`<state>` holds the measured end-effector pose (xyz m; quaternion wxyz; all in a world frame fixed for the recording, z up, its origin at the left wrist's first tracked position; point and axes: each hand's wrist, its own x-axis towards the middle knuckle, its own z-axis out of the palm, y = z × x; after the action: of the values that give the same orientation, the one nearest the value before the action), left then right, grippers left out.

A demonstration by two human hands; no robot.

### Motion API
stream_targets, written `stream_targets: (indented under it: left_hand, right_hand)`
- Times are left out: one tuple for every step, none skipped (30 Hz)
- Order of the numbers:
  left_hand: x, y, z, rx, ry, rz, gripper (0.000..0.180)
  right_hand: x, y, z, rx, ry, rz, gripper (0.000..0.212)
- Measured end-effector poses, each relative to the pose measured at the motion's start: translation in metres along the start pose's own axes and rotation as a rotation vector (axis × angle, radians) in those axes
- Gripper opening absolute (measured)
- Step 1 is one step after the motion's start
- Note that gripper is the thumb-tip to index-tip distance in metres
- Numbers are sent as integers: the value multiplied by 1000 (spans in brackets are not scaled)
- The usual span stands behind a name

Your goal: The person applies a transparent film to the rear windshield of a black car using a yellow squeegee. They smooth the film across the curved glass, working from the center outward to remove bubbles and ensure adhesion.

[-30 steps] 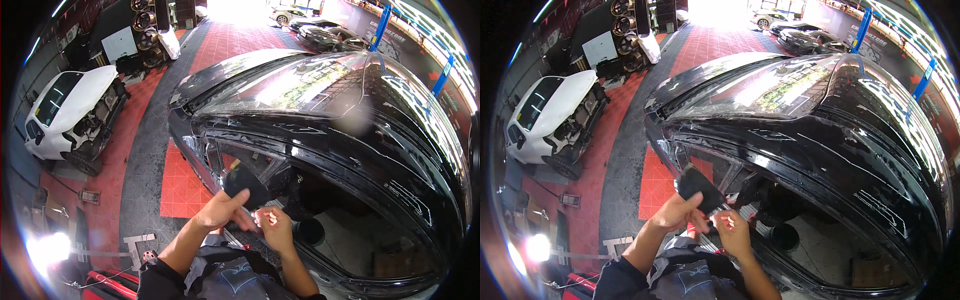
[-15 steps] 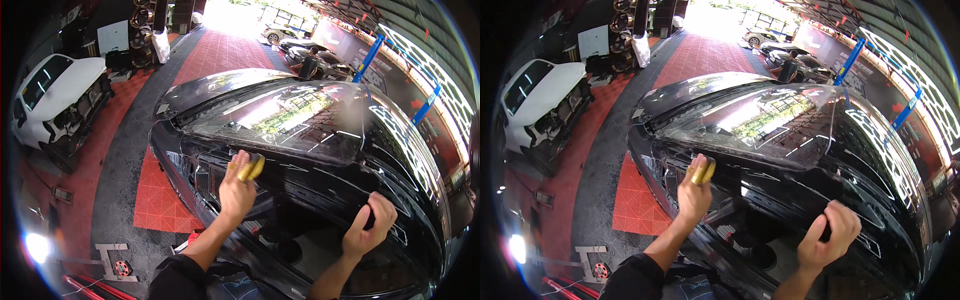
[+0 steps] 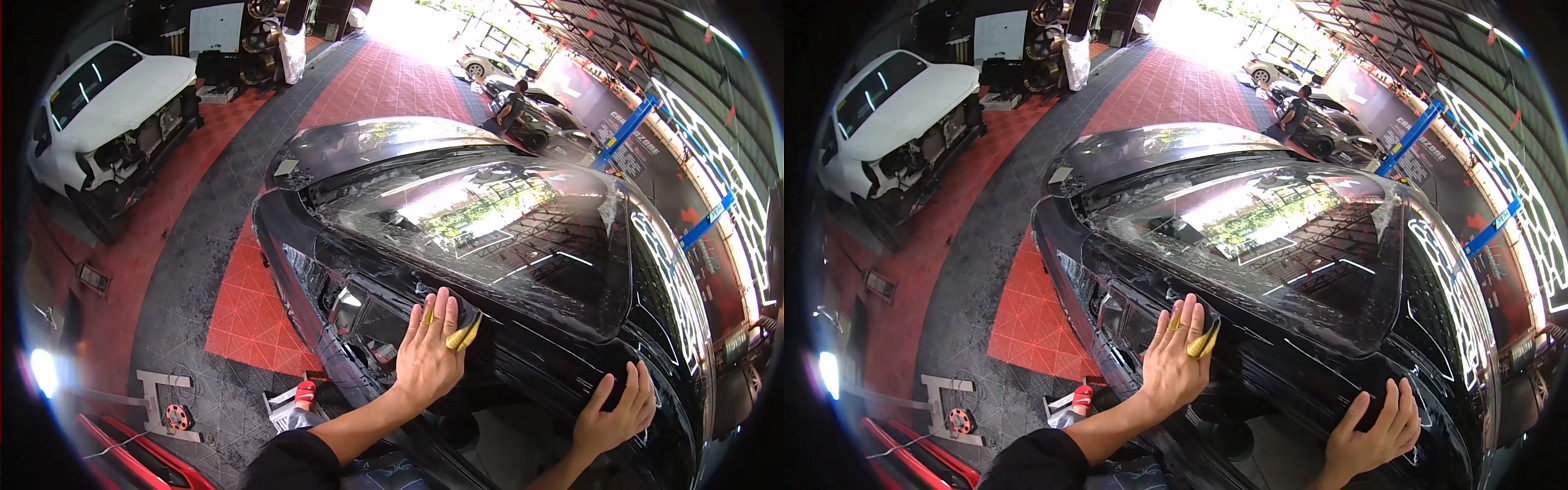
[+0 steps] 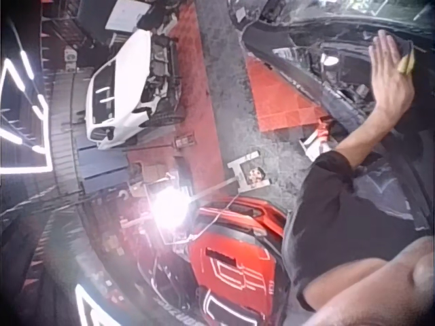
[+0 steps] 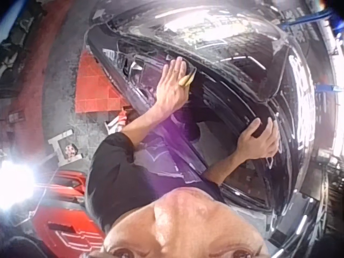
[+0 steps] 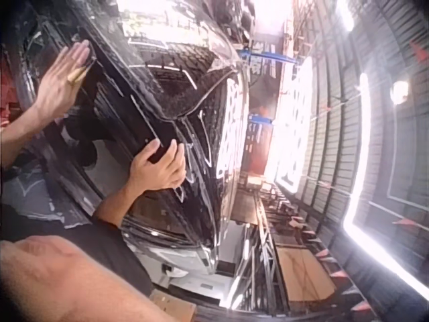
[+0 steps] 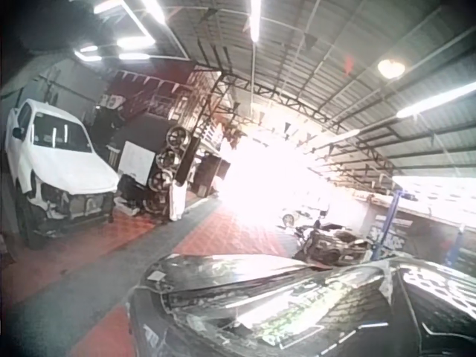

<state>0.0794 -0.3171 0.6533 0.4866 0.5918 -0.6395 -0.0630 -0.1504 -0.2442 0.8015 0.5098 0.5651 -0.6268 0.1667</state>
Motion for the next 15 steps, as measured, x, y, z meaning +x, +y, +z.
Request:
stream_targets:
  left_hand:
    - [2,-4,-2,-6,-3,-12,68]
    - [4,-14,1,31,31,-32,64]
    - [6,-27,5,44,40,-58,64]
    - [10,-40,8,56,49,-84,64]
    - [15,-52,14,62,91,-101,59]
    - [22,-66,18,79,107,-154,54]
    - [29,-90,23,118,123,-240,52]
    - [31,-117,29,158,138,-333,51]
    - [33,-135,30,179,154,-369,51]
    - [35,-146,34,195,174,-395,52]
    - [31,-149,39,273,262,-377,49]
    - [32,-133,37,402,-11,-362,46]
    - [34,-90,13,414,-88,-240,44]
    - [23,-67,6,158,-9,-216,48]
    - [6,-56,16,-44,92,-250,54]
  right_hand:
    - [0,0,-1,-18,8,-9,35]
    - [0,0,-1,-12,8,-28,35]
    - [-2,1,0,-12,22,-24,34]
    - [-2,2,0,-11,38,-22,34]
    - [-1,1,-1,-40,20,-22,33]
    - [-3,6,2,-18,31,-40,34]
    - [-4,5,3,-77,-2,-23,36]
    - [-3,2,2,-137,-37,-14,38]
    - [-1,0,2,-187,-90,-26,41]
    - [0,-2,-2,-174,-93,-48,41]
    - [2,-6,-1,-196,-114,-44,42]
    - [4,-8,-1,-253,-139,-32,42]
    - [6,-8,-2,-265,-118,-22,40]
    - [11,-15,-5,-248,-108,-48,40]
    - [16,-22,-9,-209,-115,-23,45]
